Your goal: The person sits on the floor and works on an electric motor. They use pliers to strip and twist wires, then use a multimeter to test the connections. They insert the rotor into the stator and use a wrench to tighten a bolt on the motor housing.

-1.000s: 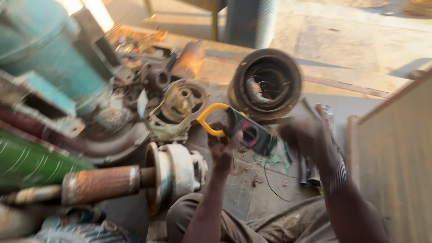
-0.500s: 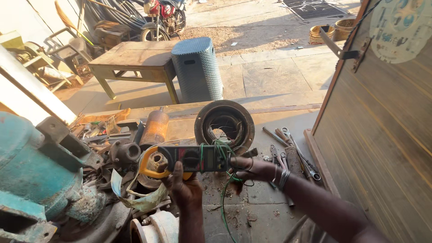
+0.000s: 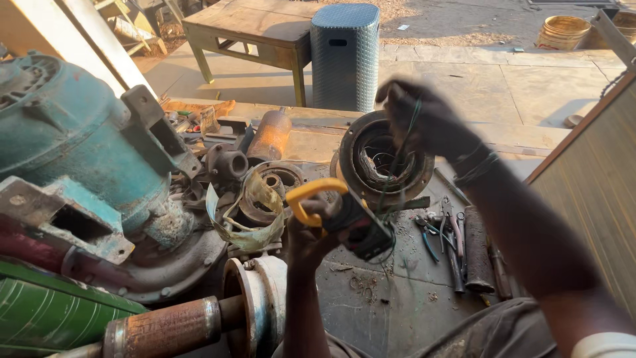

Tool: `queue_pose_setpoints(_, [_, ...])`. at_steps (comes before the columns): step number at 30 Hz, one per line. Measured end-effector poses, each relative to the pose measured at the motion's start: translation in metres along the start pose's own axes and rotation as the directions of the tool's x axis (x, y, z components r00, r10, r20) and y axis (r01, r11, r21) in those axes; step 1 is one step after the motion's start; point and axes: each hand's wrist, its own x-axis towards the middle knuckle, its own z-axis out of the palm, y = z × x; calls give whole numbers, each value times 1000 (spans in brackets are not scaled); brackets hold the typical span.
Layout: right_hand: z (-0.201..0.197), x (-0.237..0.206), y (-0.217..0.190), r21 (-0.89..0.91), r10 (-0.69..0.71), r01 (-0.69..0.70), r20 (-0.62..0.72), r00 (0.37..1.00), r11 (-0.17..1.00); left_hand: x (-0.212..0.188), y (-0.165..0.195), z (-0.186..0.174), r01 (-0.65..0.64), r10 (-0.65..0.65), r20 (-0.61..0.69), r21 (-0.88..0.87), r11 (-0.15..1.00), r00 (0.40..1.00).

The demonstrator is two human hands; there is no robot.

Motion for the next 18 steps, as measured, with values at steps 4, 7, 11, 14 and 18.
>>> queue_pose_setpoints(4, [-18, 26, -26, -975, -499, 174, 83, 862, 139, 6, 2, 20, -82, 85, 1, -231, 970, 996])
queue_pose_setpoints(7, [-19, 31, 8, -990, -483, -90, -26, 875, -111, 2, -4, 44, -159, 23, -215, -642, 750, 976])
queue_pose_setpoints(11, [49, -46, 97, -839, -102, 30, -30, 994, 543, 6, -7, 43, -388, 60, -614, -417, 822, 787])
queue_pose_setpoints(14, [114, -131, 136, -996, 759, 8, -66, 648, -94, 12, -2, 15, -362, 435, -599, 246, 899, 673])
queue_pose_setpoints(18, [62, -141, 67, -808, -114, 471, 463, 879, 355, 8, 7, -14, -23, 269, -485, 453, 891, 832])
